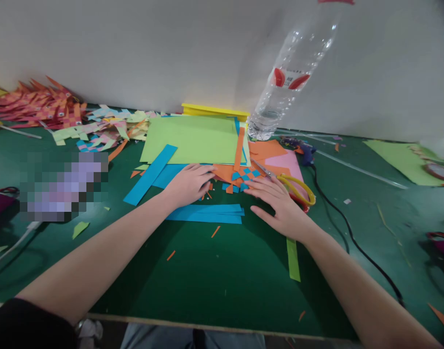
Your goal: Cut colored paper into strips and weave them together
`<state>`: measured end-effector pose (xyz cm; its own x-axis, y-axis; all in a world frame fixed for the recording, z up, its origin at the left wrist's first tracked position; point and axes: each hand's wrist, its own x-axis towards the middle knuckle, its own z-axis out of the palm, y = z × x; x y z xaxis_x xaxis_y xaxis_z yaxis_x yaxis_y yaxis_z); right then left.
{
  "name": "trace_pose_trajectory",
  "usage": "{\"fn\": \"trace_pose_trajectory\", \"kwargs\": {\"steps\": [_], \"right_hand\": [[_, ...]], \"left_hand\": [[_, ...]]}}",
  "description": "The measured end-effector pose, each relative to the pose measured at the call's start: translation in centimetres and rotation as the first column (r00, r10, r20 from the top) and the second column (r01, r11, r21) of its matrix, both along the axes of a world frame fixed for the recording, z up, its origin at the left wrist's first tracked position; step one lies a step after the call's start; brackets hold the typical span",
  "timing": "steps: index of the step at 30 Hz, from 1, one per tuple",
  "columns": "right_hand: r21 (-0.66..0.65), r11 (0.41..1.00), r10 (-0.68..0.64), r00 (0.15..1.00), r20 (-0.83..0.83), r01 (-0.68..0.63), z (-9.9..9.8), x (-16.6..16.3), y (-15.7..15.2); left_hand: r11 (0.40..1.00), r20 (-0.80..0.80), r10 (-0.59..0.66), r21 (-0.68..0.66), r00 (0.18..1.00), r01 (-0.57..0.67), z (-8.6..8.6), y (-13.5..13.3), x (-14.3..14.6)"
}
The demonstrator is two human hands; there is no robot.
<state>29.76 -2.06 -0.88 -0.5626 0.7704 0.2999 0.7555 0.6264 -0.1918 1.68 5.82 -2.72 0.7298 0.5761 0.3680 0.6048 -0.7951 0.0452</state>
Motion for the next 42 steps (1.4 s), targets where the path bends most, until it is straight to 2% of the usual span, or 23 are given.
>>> {"fn": "trace_pose_trajectory", "kwargs": {"steps": [5,11,28,34,42], "right_hand": [[-0.043,0.999,0.034,0.995,0.095,-0.03,-0.1,-0.2,-0.1],[-0.063,0.997,0.043,0.991,0.128,-0.035,-0.3,-0.2,-0.1],[-0.077,0.997,0.024,0.997,0.074,-0.018,-0.3,-0.1,-0.1],[-0.076,0.997,0.016,0.998,0.061,-0.011,-0.3,-0.2,-0.1],[-0.064,0.998,-0.005,1.0,-0.013,0.005,0.0,-0.3,-0.1]], "left_hand": [[1.0,0.017,-0.015,0.003,1.0,0.015,-0.3,0.2,0.0],[1.0,0.021,-0.008,-0.014,1.0,0.008,-0.2,0.1,0.1],[0.99,0.048,0.054,-0.135,0.997,-0.047,0.8,-0.5,0.2],[0.988,0.058,0.084,-0.133,0.995,-0.076,1.0,-0.7,0.3],[0.995,0.061,0.047,-0.088,0.997,-0.042,0.8,-0.4,0.2]]}}
